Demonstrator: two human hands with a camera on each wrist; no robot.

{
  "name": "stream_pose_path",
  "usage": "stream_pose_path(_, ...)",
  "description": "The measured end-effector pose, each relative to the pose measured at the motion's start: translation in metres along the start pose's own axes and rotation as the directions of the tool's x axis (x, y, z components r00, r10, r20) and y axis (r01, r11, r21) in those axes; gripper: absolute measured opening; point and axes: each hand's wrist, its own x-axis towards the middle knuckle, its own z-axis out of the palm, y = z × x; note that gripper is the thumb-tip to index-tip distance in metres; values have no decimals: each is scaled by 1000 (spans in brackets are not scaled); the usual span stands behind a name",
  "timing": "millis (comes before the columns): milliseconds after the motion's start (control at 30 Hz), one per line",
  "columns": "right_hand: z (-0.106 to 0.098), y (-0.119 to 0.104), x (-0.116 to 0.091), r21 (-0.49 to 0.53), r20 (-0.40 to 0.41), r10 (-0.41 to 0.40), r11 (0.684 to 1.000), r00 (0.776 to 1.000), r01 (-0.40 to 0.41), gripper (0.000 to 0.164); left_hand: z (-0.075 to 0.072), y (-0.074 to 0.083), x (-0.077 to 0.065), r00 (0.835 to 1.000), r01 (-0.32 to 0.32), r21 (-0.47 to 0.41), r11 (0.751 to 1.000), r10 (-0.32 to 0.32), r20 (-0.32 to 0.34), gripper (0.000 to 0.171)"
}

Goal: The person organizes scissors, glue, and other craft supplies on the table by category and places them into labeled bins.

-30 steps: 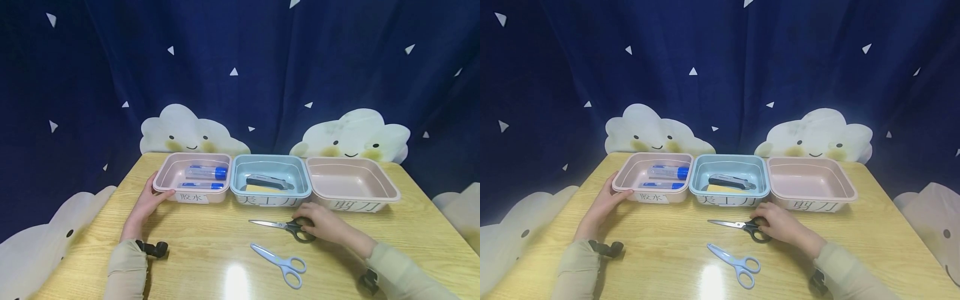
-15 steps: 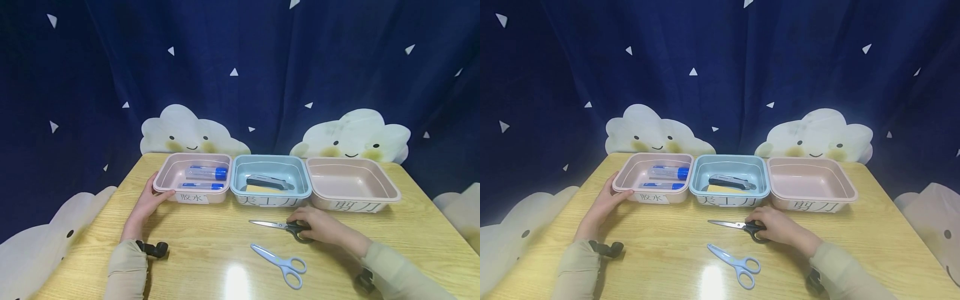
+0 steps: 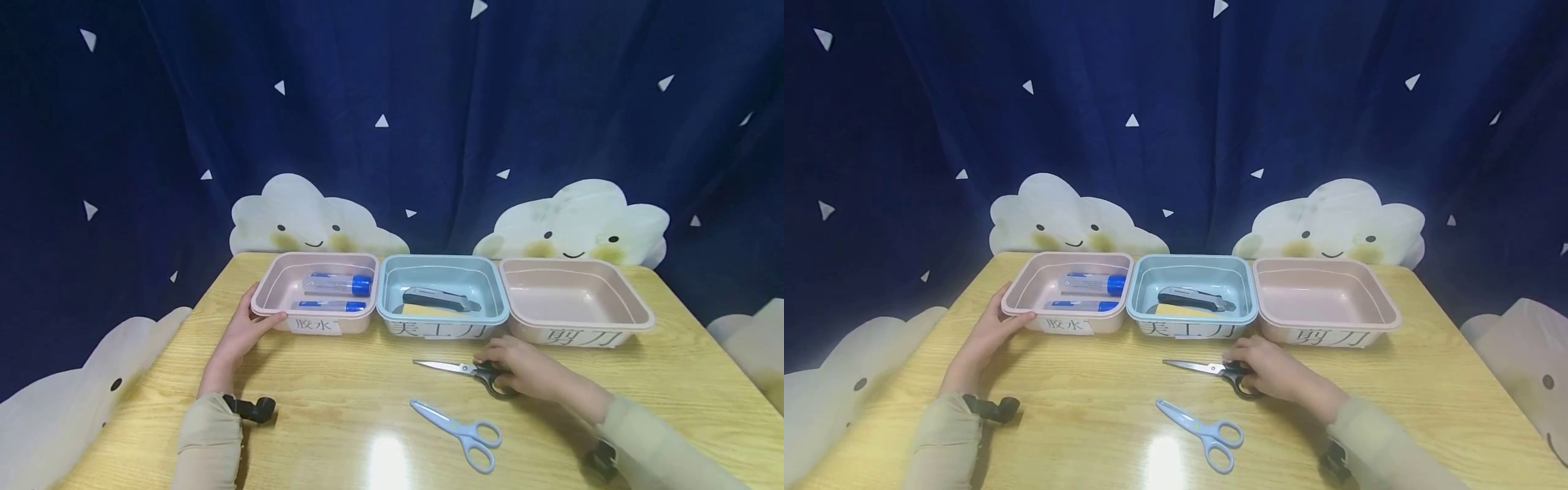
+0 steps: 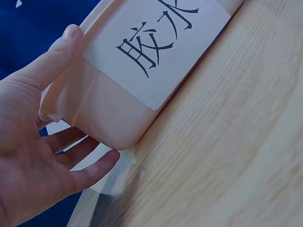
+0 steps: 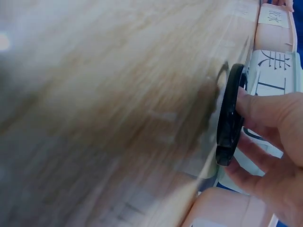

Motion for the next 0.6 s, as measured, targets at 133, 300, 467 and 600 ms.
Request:
stream_pose_path(133,-5,-2,-9,-17,-38,-7,1000,999,6,40,0,-5,1,1000,-10,14,1000,10,-10,92)
stream_pose_path(300,-19,-7,-23,-21,-73,20,1000,997,-22,38,0,-5,1,1000,-9,23,1000,10,-13,93)
stream_pose_path(467,-36,-13,-34,-37,-89,46,998,995,-50,38,0,-5,1,1000,-17,23,1000,18,-15,92)
stream_pose_path(600,-48,-14,-40,-73,-115,53,995,992,-61,42,0,-5,0,1000,-9,26,1000,9,-13,93)
